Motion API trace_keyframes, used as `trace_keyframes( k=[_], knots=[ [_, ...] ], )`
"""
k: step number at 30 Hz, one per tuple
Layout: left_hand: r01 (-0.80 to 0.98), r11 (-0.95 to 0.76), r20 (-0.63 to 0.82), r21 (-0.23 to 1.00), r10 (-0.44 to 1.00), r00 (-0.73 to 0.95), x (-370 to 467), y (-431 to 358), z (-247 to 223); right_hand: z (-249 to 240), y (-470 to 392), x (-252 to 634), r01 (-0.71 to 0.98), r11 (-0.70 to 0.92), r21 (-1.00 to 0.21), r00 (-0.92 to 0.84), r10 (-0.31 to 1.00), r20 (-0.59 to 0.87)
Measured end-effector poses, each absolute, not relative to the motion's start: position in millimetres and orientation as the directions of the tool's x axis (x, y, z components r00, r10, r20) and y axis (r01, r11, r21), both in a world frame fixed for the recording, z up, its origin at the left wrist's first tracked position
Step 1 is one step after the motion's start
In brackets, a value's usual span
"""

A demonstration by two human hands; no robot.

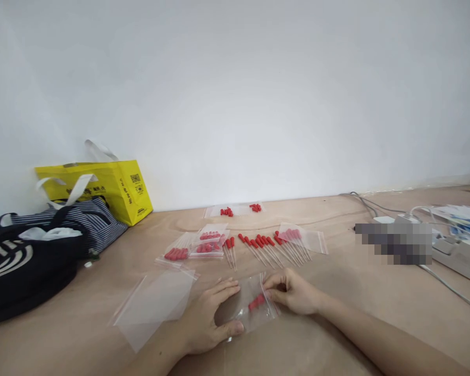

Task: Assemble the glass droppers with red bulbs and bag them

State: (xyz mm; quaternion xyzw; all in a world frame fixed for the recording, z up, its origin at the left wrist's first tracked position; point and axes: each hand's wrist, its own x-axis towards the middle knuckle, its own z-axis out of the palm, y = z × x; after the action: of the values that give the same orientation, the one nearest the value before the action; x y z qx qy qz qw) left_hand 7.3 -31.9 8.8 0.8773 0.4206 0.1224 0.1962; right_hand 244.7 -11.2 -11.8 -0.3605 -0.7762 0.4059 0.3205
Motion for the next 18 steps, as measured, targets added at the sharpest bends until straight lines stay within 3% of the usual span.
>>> trace_keyframes(
  k=[5,11,18],
  knots=[
    [0.667,-0.573,0.049,0.477,0.775,0.631,3.3,-31.8,8.1,-1.8,32.1,229.5,0.539,0.332,-0.774,-0.168,0.943,0.287],
    [0.673,-0.570,0.002,0.471,0.764,0.646,1.7,-33.3,11.9,7.8,65.2,159.2,0.823,0.235,-0.516,-0.147,0.968,0.205],
    [0.661,-0.589,0.028,0.465,0.756,0.654,-1.6,-35.7,13.2,5.3,77.1,130.0,0.860,0.179,-0.479,-0.115,0.981,0.159]
  ],
)
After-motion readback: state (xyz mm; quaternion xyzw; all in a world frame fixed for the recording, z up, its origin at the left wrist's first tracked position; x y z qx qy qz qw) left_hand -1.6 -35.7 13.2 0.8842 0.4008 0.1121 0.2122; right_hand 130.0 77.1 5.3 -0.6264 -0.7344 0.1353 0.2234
